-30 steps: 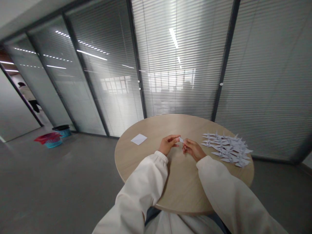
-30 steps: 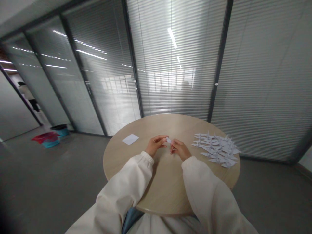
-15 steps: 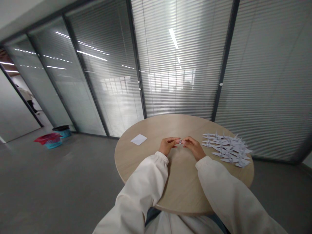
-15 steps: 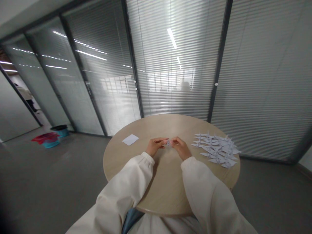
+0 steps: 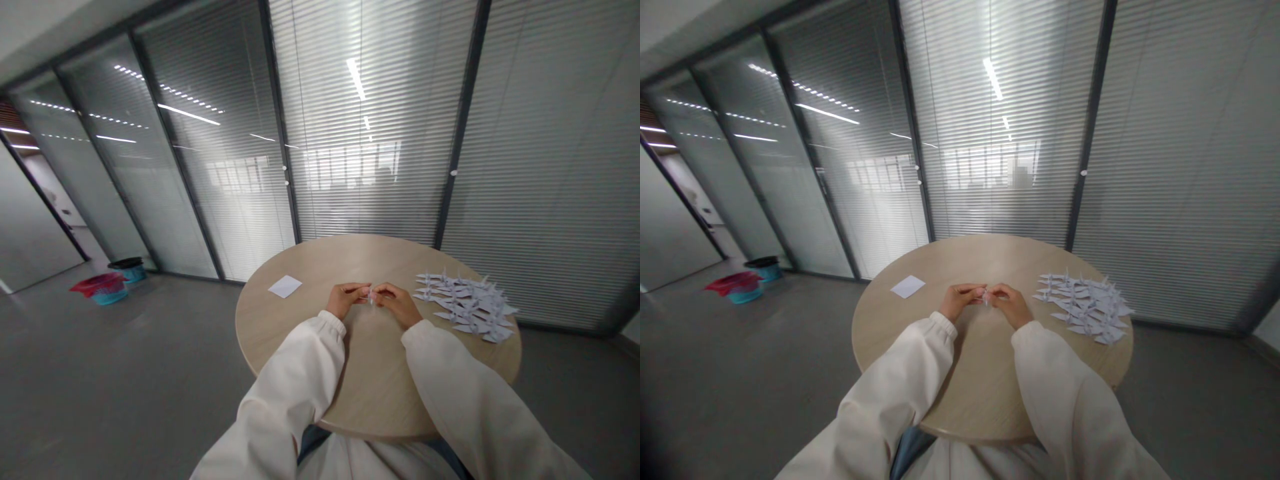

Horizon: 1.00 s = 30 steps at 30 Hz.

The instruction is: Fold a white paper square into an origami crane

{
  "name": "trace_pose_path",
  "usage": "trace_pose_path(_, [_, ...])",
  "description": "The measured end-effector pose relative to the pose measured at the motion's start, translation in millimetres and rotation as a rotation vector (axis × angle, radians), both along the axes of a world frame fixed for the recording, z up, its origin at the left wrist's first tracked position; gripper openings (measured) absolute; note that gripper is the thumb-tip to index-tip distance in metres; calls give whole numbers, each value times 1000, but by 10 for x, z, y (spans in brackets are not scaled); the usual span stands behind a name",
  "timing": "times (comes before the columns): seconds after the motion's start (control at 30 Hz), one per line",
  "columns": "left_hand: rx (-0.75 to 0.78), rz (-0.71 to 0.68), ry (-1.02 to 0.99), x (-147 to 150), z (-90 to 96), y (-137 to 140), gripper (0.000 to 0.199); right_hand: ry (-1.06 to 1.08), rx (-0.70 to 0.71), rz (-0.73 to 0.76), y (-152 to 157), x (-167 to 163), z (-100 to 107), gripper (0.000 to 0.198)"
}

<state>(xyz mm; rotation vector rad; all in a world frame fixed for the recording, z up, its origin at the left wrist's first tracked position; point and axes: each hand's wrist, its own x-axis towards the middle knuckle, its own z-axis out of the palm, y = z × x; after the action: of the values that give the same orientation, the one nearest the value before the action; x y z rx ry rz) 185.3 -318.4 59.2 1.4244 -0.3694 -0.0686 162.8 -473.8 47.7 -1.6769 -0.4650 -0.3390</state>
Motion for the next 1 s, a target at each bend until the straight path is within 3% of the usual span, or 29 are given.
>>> trace_pose_path(0.17, [-8,-5,-1,13,-18,-2,42,75,58,21,-8,36,-31,24])
trace_pose_path(0.37, [5,10,-47,27,-18,-6,41,20,62,-16,-7,54,-55,25])
trace_pose_path(0.77, [276,193,-313,-41,40,10,27,30,43,-51,24,-7,15,29])
trace_pose_path(1.0, [337,236,-357,-62,57,-9,26,-20,70,-125,38,11,-2,30])
